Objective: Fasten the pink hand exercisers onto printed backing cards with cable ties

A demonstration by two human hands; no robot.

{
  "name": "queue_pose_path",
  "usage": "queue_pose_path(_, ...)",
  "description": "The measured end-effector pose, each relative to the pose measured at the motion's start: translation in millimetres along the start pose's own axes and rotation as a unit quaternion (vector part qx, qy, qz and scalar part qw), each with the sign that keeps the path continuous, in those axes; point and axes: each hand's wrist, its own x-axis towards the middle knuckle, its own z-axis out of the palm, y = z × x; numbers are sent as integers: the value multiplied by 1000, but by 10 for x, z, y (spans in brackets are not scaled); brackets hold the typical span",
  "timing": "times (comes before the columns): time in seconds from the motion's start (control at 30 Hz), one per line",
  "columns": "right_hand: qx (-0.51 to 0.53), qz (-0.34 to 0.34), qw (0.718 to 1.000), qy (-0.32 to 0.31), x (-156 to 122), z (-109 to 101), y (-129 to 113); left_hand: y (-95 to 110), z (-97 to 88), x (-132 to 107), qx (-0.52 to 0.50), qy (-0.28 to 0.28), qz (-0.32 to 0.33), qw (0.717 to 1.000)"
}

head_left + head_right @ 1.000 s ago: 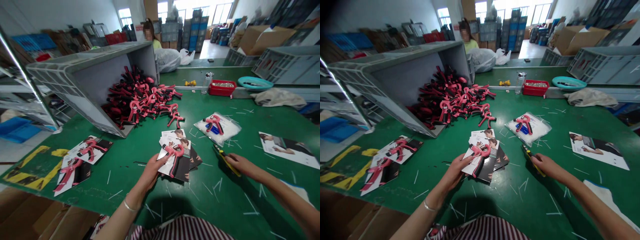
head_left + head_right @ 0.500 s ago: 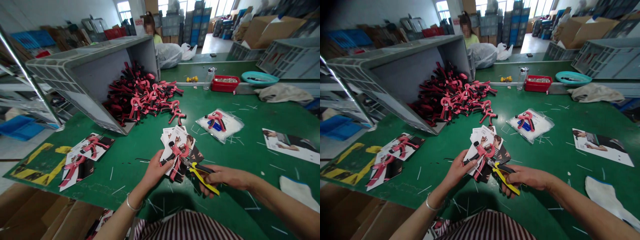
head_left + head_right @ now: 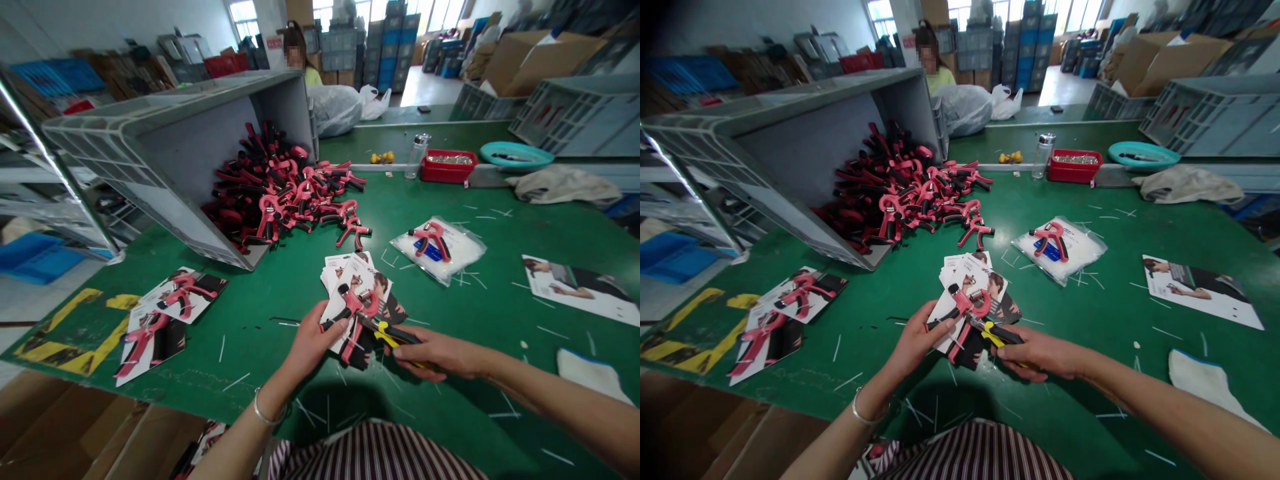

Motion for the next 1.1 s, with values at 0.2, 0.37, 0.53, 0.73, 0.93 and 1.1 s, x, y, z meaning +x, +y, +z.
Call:
queue_pose_path(0.2, -375, -113, 916, 89, -59, 352, -102, 4, 121, 94, -184, 78, -86, 976)
queue_pose_path(0.37, -420, -116, 855, 280, 105, 409, 83, 64, 289, 72, -239, 166, -2, 957)
queue_pose_path(0.53, -440, -124, 813, 359, 310, 541, 236, 65, 384, 49, -217, 220, 12, 951)
queue_pose_path(0.73, -421, -128, 818, 371, 379, 657, 203, 51, 379, 6, -219, 223, 21, 950)
queue_pose_path(0.93, -394, -115, 832, 372, 388, 723, 179, 65, 370, -17, -180, 222, 39, 957)
queue_pose_path(1.1, -355, -121, 845, 381, 448, 754, 227, 102, 395, -49, -202, 228, 38, 952)
